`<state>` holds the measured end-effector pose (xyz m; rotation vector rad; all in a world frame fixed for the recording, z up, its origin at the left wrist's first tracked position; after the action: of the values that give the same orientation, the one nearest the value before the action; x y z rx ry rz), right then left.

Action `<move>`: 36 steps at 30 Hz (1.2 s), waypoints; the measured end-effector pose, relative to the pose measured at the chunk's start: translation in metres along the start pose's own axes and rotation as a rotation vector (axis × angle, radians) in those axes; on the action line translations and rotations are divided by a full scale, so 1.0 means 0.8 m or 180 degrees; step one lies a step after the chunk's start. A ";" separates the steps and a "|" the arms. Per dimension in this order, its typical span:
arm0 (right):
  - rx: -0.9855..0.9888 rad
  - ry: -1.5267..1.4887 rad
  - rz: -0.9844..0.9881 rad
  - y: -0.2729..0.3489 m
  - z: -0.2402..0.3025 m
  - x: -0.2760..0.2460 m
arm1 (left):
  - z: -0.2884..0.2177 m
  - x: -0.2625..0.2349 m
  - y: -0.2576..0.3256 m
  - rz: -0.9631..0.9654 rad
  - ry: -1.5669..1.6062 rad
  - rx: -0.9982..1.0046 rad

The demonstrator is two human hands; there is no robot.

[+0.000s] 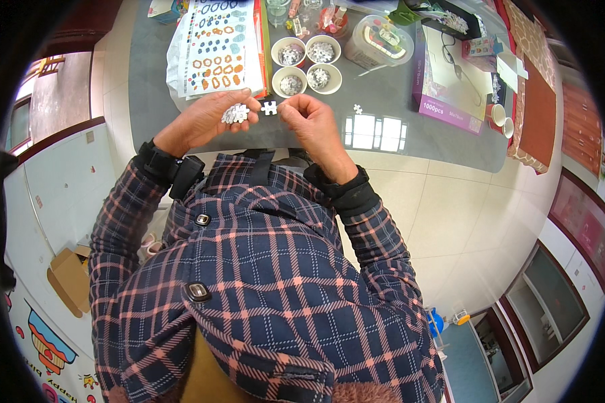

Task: The person assembles small white puzzle pieces by hand at a table. They pick up pieces from the table and small cups, align and interlock them, and place the assembled sections back on the table or into a tray.

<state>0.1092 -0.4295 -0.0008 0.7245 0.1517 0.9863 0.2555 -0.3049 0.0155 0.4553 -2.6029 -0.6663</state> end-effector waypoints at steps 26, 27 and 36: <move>-0.0020 -0.0153 -0.1106 -0.041 -0.028 -0.084 | 0.001 -0.014 0.012 0.0339 0.0525 -0.0065; -0.0021 -0.0174 -0.1191 -0.043 -0.027 -0.089 | 0.001 -0.013 0.013 0.0347 0.0528 -0.0050; -0.0210 -0.0284 -0.1393 -0.060 -0.017 -0.118 | 0.003 -0.017 0.024 0.0384 0.0691 -0.0042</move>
<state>0.0842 -0.5155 -0.0595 0.6382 0.1893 0.5384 0.2622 -0.2826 0.0190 0.3426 -2.3981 -0.5605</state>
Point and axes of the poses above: each hand's wrist, its own y-axis away from the middle knuckle, its own x-axis out of the palm, z = x × y, the point moved 4 cm from there along -y, towards the middle knuckle, and after that the axes turned 13 degrees about x, right-handed, at the moved point
